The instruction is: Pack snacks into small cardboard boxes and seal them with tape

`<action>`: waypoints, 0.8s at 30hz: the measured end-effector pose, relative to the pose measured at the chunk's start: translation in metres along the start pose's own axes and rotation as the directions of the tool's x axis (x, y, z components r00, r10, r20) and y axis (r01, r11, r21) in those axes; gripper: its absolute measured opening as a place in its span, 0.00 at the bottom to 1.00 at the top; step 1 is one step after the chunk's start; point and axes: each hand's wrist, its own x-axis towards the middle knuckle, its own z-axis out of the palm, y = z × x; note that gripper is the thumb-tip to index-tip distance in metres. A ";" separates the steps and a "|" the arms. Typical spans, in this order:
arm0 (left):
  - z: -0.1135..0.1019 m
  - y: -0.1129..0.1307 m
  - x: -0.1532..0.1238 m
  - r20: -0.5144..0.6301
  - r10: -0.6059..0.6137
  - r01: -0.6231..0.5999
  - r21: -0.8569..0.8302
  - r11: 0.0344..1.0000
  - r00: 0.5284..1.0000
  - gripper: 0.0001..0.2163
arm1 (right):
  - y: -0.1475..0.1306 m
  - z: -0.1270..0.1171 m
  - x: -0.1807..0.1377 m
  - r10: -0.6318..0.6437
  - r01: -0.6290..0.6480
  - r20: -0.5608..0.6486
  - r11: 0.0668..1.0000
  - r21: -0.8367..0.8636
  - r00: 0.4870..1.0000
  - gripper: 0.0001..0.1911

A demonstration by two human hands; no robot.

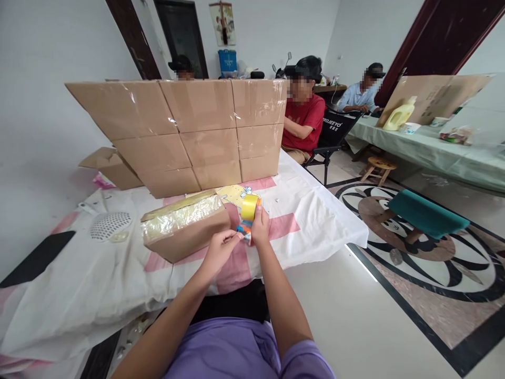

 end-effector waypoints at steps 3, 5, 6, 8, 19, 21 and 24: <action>-0.001 -0.002 -0.010 0.015 -0.015 0.015 0.008 1.000 1.000 0.14 | -0.004 0.000 0.005 0.003 0.002 -0.082 0.998 0.062 0.997 0.27; -0.003 -0.004 -0.014 0.020 -0.020 0.019 0.022 1.000 1.000 0.15 | -0.006 -0.001 0.006 0.002 0.005 -0.093 0.997 0.075 0.996 0.27; -0.005 -0.005 -0.015 0.024 -0.022 0.021 0.028 0.999 0.999 0.16 | -0.006 -0.001 0.005 0.001 0.005 -0.093 0.998 0.070 0.996 0.27; -0.007 -0.007 -0.017 0.035 -0.027 0.026 0.042 0.999 0.999 0.17 | -0.007 -0.001 0.004 0.001 0.004 -0.096 0.999 0.054 0.995 0.27; -0.009 -0.015 -0.034 0.052 -0.060 0.055 0.094 0.994 0.997 0.17 | -0.007 -0.001 0.008 0.025 -0.017 -0.106 0.997 0.073 0.994 0.27; -0.010 -0.019 -0.034 0.037 -0.066 0.062 0.104 0.993 0.997 0.17 | -0.009 -0.001 0.007 0.024 -0.016 -0.122 0.997 0.070 0.992 0.26; -0.011 -0.023 -0.034 -0.005 -0.055 0.055 0.119 0.991 0.998 0.15 | -0.011 -0.001 0.006 0.023 -0.012 -0.150 0.997 0.074 0.988 0.25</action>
